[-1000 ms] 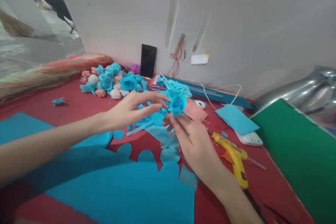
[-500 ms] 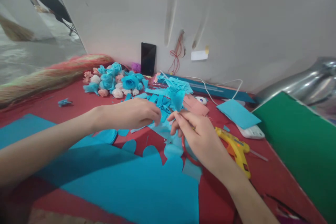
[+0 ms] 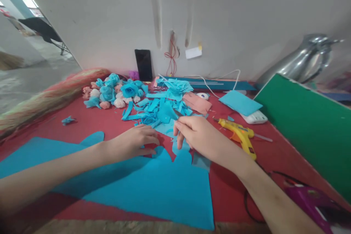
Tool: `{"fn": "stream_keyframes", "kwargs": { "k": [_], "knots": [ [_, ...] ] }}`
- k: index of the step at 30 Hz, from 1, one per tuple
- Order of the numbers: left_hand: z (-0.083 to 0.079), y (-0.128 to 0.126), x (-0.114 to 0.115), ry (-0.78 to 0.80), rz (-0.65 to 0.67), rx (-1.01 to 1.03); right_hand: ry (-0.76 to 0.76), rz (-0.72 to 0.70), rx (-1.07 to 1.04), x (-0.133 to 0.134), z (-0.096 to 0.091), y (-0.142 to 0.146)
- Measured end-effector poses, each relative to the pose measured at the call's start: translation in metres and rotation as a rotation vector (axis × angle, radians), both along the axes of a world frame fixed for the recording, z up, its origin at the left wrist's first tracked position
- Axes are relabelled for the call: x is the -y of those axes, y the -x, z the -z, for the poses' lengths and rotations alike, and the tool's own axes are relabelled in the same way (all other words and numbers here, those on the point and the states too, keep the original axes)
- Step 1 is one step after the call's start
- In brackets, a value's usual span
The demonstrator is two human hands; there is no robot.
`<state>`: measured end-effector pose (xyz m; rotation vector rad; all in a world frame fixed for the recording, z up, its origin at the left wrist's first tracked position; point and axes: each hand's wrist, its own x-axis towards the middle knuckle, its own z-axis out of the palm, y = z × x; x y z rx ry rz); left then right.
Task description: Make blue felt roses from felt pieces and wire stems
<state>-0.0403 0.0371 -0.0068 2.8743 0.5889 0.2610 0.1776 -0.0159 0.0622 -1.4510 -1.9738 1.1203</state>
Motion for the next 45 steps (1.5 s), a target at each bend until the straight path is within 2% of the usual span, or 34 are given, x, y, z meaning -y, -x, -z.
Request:
{"fn": "stream_keyframes", "kwargs": {
  "k": [4, 9, 14, 22, 26, 37, 45],
  "knots": [
    [0.002, 0.004, -0.006, 0.091, 0.045, -0.007, 0.053, -0.002, 0.034, 0.007, 0.013, -0.007],
    [-0.009, 0.0, -0.012, 0.188, 0.124, -0.009, 0.087, 0.008, 0.023, 0.016, 0.028, -0.007],
    [-0.017, 0.003, -0.017, 0.229, 0.041, 0.048, 0.103, 0.056, -0.083, 0.027, 0.04, -0.008],
    [-0.005, 0.005, -0.001, 0.227, 0.02, 0.06, -0.001, 0.193, -0.217, 0.043, 0.062, -0.014],
    [0.0, 0.0, 0.008, 0.19, -0.002, 0.066, 0.002, 0.189, -0.221, 0.048, 0.071, -0.012],
    [0.011, -0.001, 0.007, 0.206, 0.005, 0.153, -0.045, 0.323, -0.224, 0.039, 0.069, -0.022],
    [0.01, -0.002, 0.01, 0.187, 0.017, 0.145, -0.234, 0.285, -0.105, 0.046, 0.074, -0.02]
  ]
}}
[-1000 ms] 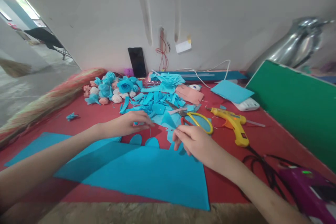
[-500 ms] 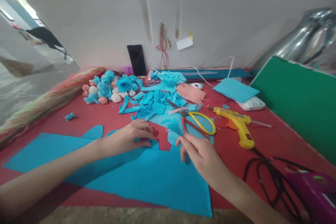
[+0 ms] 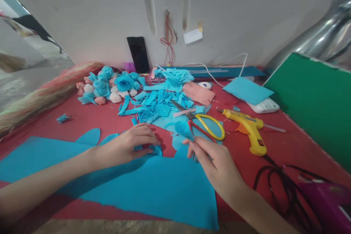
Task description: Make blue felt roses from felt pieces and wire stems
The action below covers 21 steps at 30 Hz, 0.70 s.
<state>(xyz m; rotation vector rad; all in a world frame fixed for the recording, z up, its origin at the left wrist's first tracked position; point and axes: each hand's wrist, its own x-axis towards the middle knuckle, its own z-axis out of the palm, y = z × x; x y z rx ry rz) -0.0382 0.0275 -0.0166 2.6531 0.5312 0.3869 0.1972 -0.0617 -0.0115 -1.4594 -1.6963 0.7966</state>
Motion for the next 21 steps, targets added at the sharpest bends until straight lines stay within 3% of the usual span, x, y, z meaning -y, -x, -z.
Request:
{"fn": "stream_keyframes", "kwargs": {
  "k": [10, 17, 21],
  "knots": [
    [0.004, -0.001, 0.0, -0.127, 0.031, -0.003, -0.355, -0.127, 0.055, 0.007, 0.004, 0.0],
    [0.004, -0.001, 0.006, -0.318, 0.071, 0.006, -0.282, -0.364, -0.051, 0.015, 0.004, -0.003],
    [0.006, -0.002, 0.008, -0.375, 0.07, 0.021, -0.227, -0.427, -0.12, 0.017, 0.003, -0.002]
  ]
}}
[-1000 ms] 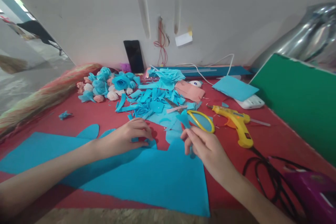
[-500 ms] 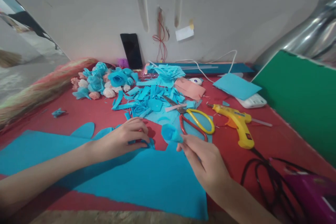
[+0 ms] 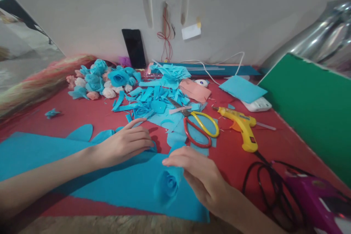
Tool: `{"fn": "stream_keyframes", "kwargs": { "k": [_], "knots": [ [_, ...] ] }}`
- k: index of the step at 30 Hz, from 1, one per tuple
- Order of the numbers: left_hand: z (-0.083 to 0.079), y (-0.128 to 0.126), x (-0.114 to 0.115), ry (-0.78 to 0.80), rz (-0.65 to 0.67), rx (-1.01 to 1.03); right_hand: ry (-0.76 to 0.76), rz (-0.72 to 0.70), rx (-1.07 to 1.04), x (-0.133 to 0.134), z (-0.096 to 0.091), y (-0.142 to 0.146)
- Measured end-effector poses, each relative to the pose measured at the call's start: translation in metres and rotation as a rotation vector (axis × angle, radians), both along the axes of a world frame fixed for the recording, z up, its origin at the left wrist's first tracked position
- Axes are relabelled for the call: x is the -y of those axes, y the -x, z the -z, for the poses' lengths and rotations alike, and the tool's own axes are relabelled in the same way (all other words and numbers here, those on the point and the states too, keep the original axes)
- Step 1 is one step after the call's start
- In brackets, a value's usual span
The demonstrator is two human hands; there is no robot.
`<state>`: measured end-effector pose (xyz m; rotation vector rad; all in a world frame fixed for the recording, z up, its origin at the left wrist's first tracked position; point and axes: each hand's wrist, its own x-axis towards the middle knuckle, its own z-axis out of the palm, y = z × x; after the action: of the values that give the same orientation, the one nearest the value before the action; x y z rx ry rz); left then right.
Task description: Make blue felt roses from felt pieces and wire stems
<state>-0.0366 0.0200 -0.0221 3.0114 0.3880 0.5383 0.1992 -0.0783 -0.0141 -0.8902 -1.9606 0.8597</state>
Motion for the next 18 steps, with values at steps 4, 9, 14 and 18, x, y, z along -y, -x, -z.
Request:
{"fn": "stream_keyframes", "kwargs": {
  "k": [4, 9, 14, 18],
  "knots": [
    [0.003, 0.001, 0.0, -0.034, 0.006, 0.027, 0.072, 0.005, -0.04, -0.002, 0.004, 0.001],
    [0.007, 0.002, -0.002, -0.05, 0.031, 0.088, 0.136, 0.011, -0.082, -0.002, 0.012, 0.001],
    [0.006, 0.003, -0.002, -0.044, 0.024, 0.125, 0.2, 0.062, -0.114, -0.002, 0.01, 0.001],
    [0.005, 0.002, 0.001, 0.078, -0.005, 0.096, 0.243, 0.099, -0.14, 0.001, 0.007, 0.005]
  ]
}}
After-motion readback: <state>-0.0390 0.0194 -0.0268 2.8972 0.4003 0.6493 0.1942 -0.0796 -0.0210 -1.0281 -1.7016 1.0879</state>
